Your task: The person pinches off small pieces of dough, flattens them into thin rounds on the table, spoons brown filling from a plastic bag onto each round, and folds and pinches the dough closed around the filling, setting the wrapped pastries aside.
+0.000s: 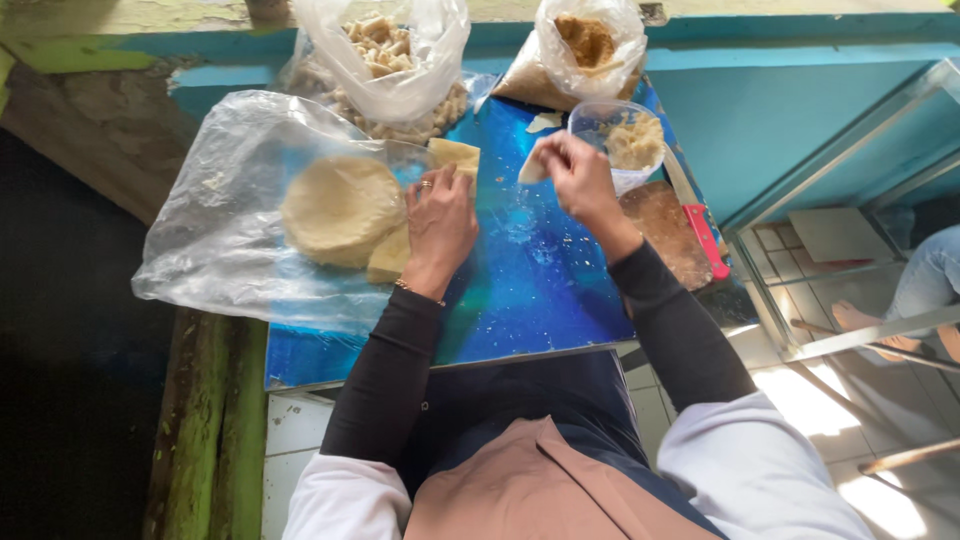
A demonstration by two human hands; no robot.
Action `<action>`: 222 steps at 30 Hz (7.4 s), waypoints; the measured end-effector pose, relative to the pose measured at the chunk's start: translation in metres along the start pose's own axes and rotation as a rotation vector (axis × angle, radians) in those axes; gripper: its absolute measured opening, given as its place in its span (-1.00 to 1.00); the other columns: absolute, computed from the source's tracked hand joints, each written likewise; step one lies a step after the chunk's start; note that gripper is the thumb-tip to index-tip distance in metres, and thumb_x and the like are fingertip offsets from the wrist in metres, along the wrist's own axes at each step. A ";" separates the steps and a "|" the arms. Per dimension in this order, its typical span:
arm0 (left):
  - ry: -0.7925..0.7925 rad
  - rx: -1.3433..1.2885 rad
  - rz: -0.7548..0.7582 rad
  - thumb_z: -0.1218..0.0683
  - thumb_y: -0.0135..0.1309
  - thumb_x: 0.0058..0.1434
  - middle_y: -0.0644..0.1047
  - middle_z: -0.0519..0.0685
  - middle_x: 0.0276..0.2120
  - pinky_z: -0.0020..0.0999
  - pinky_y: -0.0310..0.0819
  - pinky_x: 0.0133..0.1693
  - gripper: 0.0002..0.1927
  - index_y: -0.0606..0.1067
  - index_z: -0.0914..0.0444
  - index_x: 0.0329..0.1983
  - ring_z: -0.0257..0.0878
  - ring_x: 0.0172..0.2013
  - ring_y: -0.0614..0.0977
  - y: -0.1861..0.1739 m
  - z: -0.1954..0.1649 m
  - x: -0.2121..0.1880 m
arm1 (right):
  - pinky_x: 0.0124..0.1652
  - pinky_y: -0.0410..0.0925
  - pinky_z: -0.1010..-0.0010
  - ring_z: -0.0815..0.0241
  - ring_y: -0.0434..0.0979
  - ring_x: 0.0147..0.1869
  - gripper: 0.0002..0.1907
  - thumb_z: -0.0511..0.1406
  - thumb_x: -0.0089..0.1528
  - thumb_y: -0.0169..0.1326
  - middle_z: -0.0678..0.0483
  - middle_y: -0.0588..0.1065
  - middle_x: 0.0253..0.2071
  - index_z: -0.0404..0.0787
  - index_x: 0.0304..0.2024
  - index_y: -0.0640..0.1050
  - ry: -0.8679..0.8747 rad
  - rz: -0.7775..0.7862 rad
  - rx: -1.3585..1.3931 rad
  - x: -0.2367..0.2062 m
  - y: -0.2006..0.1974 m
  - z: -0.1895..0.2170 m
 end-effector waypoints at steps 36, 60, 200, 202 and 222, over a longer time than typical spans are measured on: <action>0.410 -0.341 0.233 0.17 0.17 0.11 0.56 -0.07 -0.21 -0.10 0.32 0.08 -0.89 0.49 0.21 -0.30 -0.10 -0.09 0.57 -0.059 -0.054 -0.064 | 0.21 0.22 0.08 0.00 0.33 0.36 -0.79 -0.32 0.09 0.29 0.10 0.45 0.25 0.00 -0.21 0.67 -0.200 0.068 -0.781 -0.027 -0.138 -0.068; 0.394 -0.357 0.237 0.18 0.16 0.12 0.54 -0.06 -0.21 -0.12 0.36 0.01 -0.90 0.50 0.21 -0.30 -0.07 -0.11 0.56 -0.060 -0.053 -0.065 | 0.44 -0.12 -0.24 0.10 0.16 0.54 -0.78 -0.24 0.24 0.12 0.16 0.37 0.39 0.24 -0.10 0.61 -0.524 0.384 -1.592 0.016 -0.133 -0.062; 0.375 -0.226 0.230 0.14 0.20 0.09 0.33 0.14 0.32 -0.04 0.23 0.27 -0.60 0.59 0.12 0.04 0.08 0.29 0.36 -0.053 -0.063 -0.060 | -0.34 0.39 0.28 0.11 0.54 -0.34 -0.92 -0.33 0.28 0.22 0.06 0.48 -0.34 -0.14 -0.18 0.67 -0.209 0.035 -0.335 -0.110 -0.057 0.048; 0.370 -0.255 0.201 0.16 0.20 0.09 0.35 0.13 0.31 -0.06 0.26 0.27 -0.62 0.60 0.14 0.03 0.08 0.29 0.37 -0.054 -0.061 -0.060 | -0.33 0.40 0.32 0.14 0.55 -0.35 -0.92 -0.32 0.28 0.22 0.08 0.48 -0.33 -0.14 -0.18 0.67 -0.164 0.030 -0.309 -0.109 -0.058 0.047; 0.223 -0.295 0.211 0.13 0.17 0.14 0.41 0.18 0.24 0.01 0.25 0.17 -0.73 0.50 0.25 -0.09 0.10 0.23 0.42 -0.058 -0.050 -0.064 | -0.39 0.34 0.54 0.44 0.53 -0.41 -0.91 -0.28 0.28 0.24 0.18 0.57 -0.47 -0.15 -0.27 0.70 -0.005 -0.363 -0.279 0.144 -0.101 -0.090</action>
Point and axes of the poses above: each hand's wrist, its own x-axis towards the middle knuckle, its own y-axis out of the palm, z = x × y, the point moved 1 cm from there along x, towards the middle knuckle
